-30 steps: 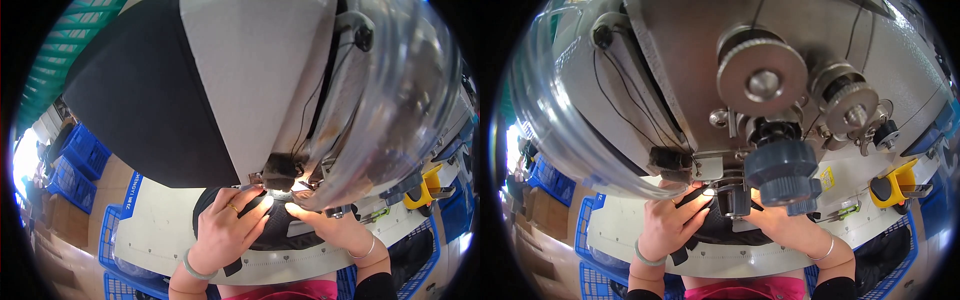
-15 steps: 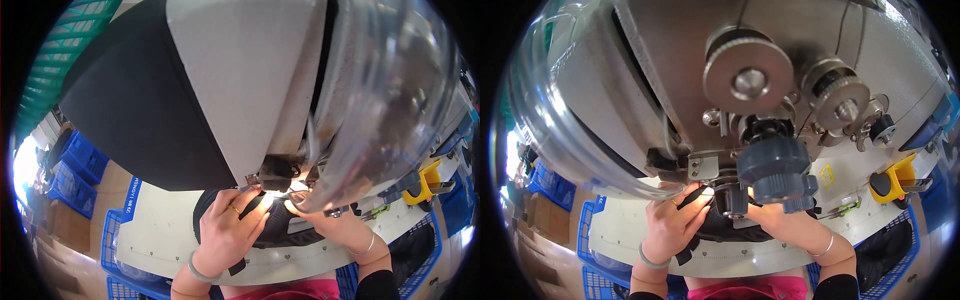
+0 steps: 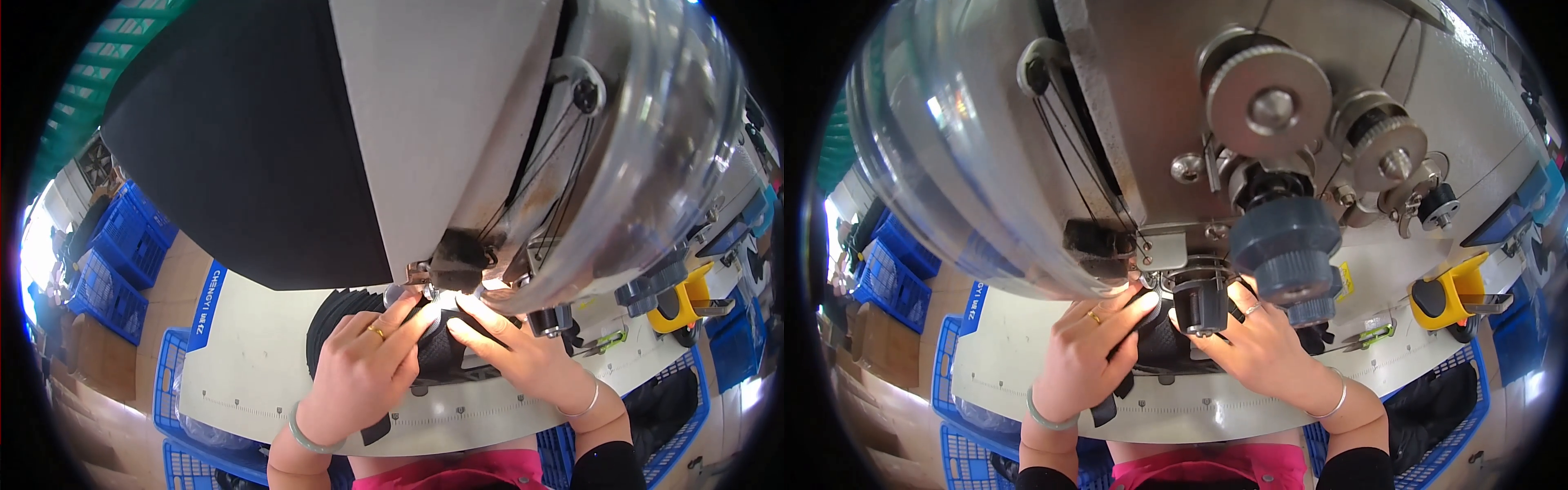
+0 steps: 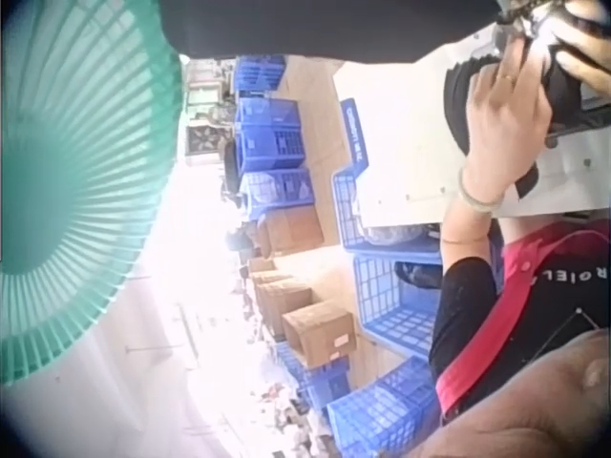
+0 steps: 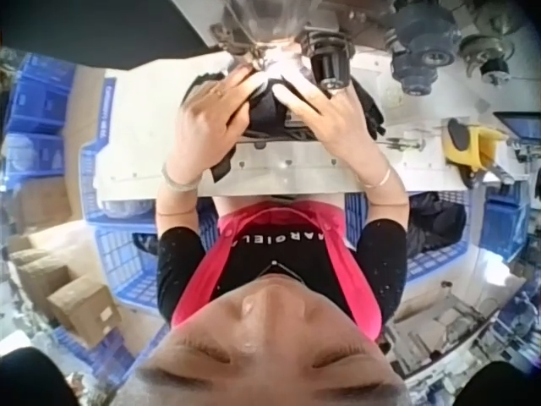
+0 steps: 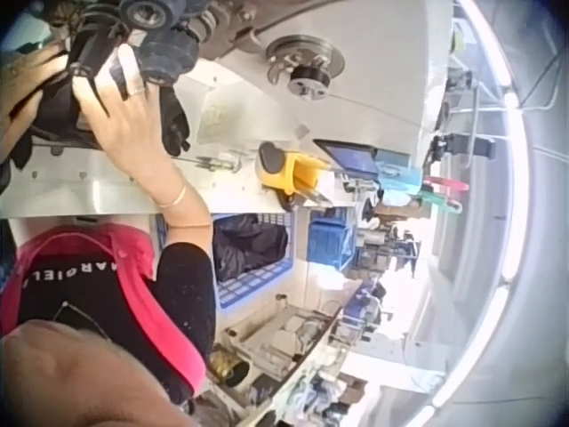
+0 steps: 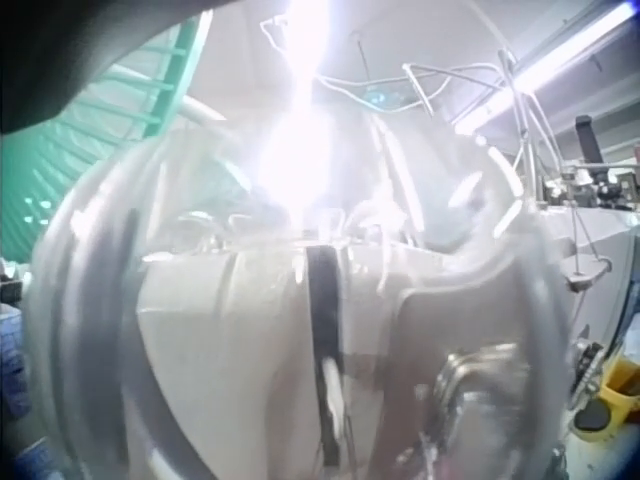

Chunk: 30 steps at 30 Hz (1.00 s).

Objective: Stitching and inspecting shoe upper components using an industrial sewing machine.

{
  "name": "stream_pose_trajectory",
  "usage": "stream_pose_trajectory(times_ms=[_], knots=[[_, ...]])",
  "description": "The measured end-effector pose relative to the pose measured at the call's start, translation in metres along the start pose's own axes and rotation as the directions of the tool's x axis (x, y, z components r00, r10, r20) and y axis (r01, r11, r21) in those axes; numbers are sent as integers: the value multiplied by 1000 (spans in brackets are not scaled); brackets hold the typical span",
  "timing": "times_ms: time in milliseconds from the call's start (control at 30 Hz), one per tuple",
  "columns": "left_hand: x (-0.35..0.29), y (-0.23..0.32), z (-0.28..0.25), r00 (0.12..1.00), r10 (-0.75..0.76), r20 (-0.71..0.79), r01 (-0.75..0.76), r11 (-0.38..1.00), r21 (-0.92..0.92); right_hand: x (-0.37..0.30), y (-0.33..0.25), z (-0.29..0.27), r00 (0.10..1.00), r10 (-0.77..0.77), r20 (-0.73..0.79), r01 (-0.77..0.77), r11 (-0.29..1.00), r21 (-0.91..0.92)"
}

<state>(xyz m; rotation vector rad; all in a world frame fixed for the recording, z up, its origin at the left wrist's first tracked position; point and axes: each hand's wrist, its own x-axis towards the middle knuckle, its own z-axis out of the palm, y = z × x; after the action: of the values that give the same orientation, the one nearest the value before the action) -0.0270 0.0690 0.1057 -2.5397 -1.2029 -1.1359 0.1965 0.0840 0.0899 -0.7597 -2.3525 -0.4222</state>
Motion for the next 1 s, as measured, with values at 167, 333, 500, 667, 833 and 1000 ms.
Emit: stream_pose_trajectory(times_ms=[167,333,500,667,833,1000], knots=[[7,-3,-9,920,-362,153,382,732,-564,-3,-3,-7,990,48,131,-41,998,-57],[4,4,-5,995,-100,29,104,965,-240,-6,0,-7,991,38,128,-34,999,-32],[1,1,-6,998,-39,50,46,989,-140,-7,-1,-5,989,69,132,-77,995,59],[2,2,-9,996,-35,82,47,988,-149,-6,2,4,1000,28,-12,-28,999,46],[3,-1,-8,998,-4,66,12,993,-119,-1,0,1,999,37,-18,-36,998,49],[5,-4,-4,999,12,41,-9,997,-76,3,1,1,998,51,-29,-50,998,37]])
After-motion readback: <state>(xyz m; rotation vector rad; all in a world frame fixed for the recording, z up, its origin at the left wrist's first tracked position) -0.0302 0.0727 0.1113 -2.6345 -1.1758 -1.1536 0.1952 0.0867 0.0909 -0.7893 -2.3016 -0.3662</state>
